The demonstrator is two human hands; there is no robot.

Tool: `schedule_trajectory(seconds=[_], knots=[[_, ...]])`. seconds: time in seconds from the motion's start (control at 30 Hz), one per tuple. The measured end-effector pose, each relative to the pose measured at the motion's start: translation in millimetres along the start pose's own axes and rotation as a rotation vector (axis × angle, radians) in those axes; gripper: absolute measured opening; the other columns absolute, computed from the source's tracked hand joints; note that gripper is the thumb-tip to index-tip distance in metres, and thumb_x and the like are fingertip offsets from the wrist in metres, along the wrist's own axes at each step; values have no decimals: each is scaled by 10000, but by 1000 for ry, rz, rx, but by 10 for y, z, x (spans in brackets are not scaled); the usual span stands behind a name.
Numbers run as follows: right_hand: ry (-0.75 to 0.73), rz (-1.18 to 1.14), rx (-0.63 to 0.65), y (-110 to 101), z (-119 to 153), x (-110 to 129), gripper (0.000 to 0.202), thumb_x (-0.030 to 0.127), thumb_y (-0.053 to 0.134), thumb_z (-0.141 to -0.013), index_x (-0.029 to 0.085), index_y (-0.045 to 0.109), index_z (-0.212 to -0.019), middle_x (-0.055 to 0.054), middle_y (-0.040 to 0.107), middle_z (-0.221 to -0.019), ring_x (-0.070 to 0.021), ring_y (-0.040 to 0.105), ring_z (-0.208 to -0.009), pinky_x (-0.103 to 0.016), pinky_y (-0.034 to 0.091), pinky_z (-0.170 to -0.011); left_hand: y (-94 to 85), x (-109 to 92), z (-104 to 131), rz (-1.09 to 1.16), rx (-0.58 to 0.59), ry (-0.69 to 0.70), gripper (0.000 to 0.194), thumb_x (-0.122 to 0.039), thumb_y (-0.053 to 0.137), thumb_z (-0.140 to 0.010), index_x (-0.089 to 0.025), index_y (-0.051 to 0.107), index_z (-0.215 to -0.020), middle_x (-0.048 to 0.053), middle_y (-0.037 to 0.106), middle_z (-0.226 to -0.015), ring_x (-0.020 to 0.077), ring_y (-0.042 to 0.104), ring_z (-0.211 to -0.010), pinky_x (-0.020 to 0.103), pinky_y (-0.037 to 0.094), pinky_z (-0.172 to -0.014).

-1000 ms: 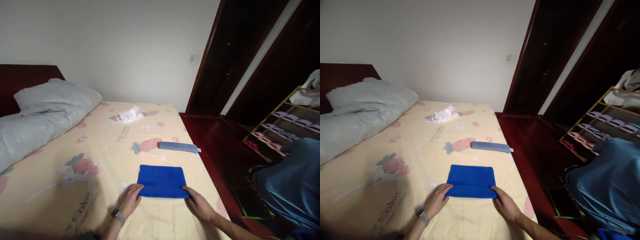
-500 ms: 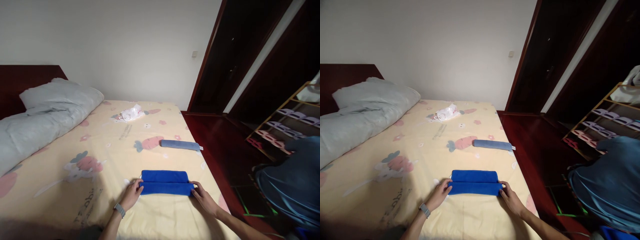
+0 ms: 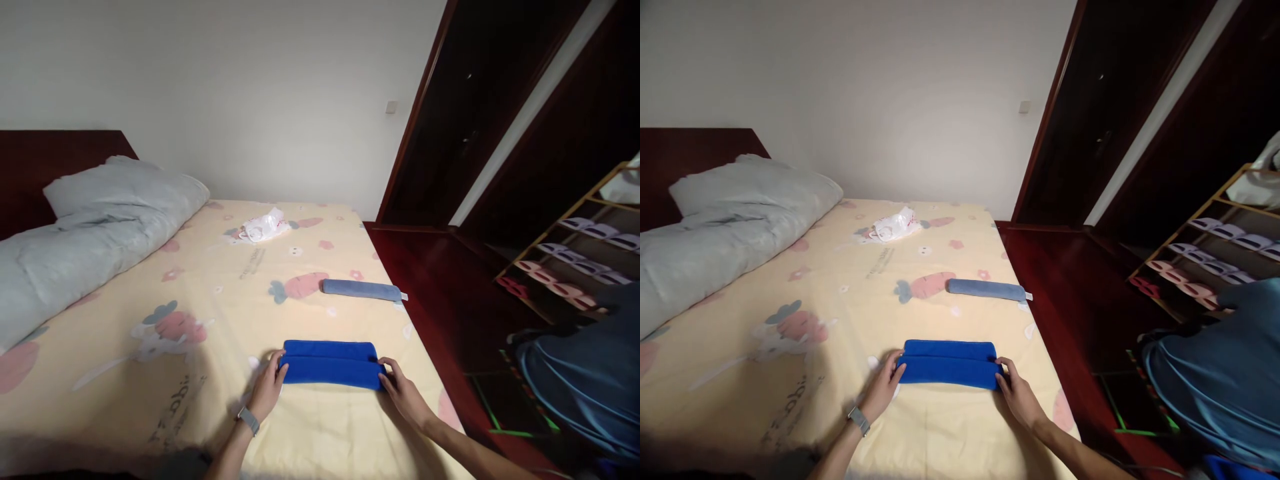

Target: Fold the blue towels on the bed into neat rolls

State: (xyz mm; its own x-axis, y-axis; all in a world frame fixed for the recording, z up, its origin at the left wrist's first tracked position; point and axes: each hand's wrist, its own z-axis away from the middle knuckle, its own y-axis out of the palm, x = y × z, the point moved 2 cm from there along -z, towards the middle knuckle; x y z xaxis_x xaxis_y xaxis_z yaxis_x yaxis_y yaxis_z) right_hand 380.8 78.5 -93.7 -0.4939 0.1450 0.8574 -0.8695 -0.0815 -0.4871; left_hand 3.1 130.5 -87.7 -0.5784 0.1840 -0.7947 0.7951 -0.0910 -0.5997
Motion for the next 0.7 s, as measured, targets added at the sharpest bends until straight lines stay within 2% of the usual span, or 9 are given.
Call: schedule_trajectory(seconds=[0.13, 0.2, 0.27, 0.33, 0.4, 0.47, 0.53, 0.6, 0.7], knots=[[-53, 128, 45, -20, -7, 71, 338, 575, 334, -988, 283, 472, -1087, 33, 622, -746, -185, 580, -675, -316, 461, -720, -85, -33, -5, -168, 62, 79, 336, -378, 375, -1010, -272, 601, -1235, 67, 693, -1186, 233, 662, -1071, 390, 520, -946], [-90, 184, 55, -21, -6, 96, 333, 552, 322, -996, 276, 507, -998, 20, 615, -759, -189, 578, -689, -317, 466, -704, -132, -62, 6, -325, 32, 141, 321, -362, 412, -1004, -289, 656, -1200, 62, 710, -1119, 249, 655, -1045, 415, 510, -945], [-133, 249, 10, -33, 8, 125, 354, 529, 313, -1001, 269, 553, -990, -24, 646, -859, -216, 608, -783, -354, 495, -768, -155, -107, 26, -454, -47, 170, 320, -358, 442, -999, -304, 681, -1204, 72, 706, -1091, 265, 638, -1046, 436, 505, -939], [-196, 351, -80, -54, 41, 183, 370, 502, 328, -1001, 268, 599, -1094, -82, 661, -1018, -260, 622, -941, -425, 503, -882, -126, -180, 58, -502, -102, 199, 346, -356, 449, -1000, -316, 650, -1279, 87, 677, -1200, 283, 604, -1139, 461, 483, -988], [-304, 472, -126, -54, 88, 281, 382, 461, 379, -994, 277, 589, -1256, -116, 625, -1230, -294, 578, -1142, -487, 461, -1013, -32, -283, 102, -491, -64, 304, 415, -340, 458, -998, -324, 547, -1403, 78, 572, -1410, 297, 512, -1301, 490, 408, -1098], [-443, 575, -55, -2, 136, 390, 444, 397, 432, -985, 307, 500, -1414, -89, 513, -1450, -303, 466, -1329, -510, 384, -1121, 106, -385, 151, -476, 64, 461, 506, -302, 472, -993, -339, 416, -1494, 40, 419, -1558, 293, 386, -1423, 511, 309, -1181], [-563, 641, 82, 93, 170, 466, 547, 324, 446, -979, 331, 365, -1520, -40, 377, -1574, -298, 351, -1434, -517, 316, -1182, 233, -441, 186, -480, 193, 574, 570, -268, 480, -990, -351, 325, -1532, 14, 320, -1612, 277, 311, -1470, 520, 259, -1209], [-631, 675, 190, 196, 175, 474, 626, 263, 443, -971, 312, 254, -1566, -35, 310, -1603, -297, 307, -1461, -526, 300, -1194, 302, -438, 188, -492, 254, 602, 593, -257, 481, -993, -349, 283, -1543, 10, 299, -1619, 257, 295, -1479, 515, 254, -1213], [-663, 688, 217, 287, 125, 374, 636, 225, 429, -969, 269, 233, -1573, -53, 320, -1592, -289, 322, -1454, -526, 318, -1187, 293, -365, 145, -484, 262, 583, 594, -250, 471, -998, -338, 266, -1548, 14, 357, -1594, 225, 334, -1463, 487, 266, -1215]])
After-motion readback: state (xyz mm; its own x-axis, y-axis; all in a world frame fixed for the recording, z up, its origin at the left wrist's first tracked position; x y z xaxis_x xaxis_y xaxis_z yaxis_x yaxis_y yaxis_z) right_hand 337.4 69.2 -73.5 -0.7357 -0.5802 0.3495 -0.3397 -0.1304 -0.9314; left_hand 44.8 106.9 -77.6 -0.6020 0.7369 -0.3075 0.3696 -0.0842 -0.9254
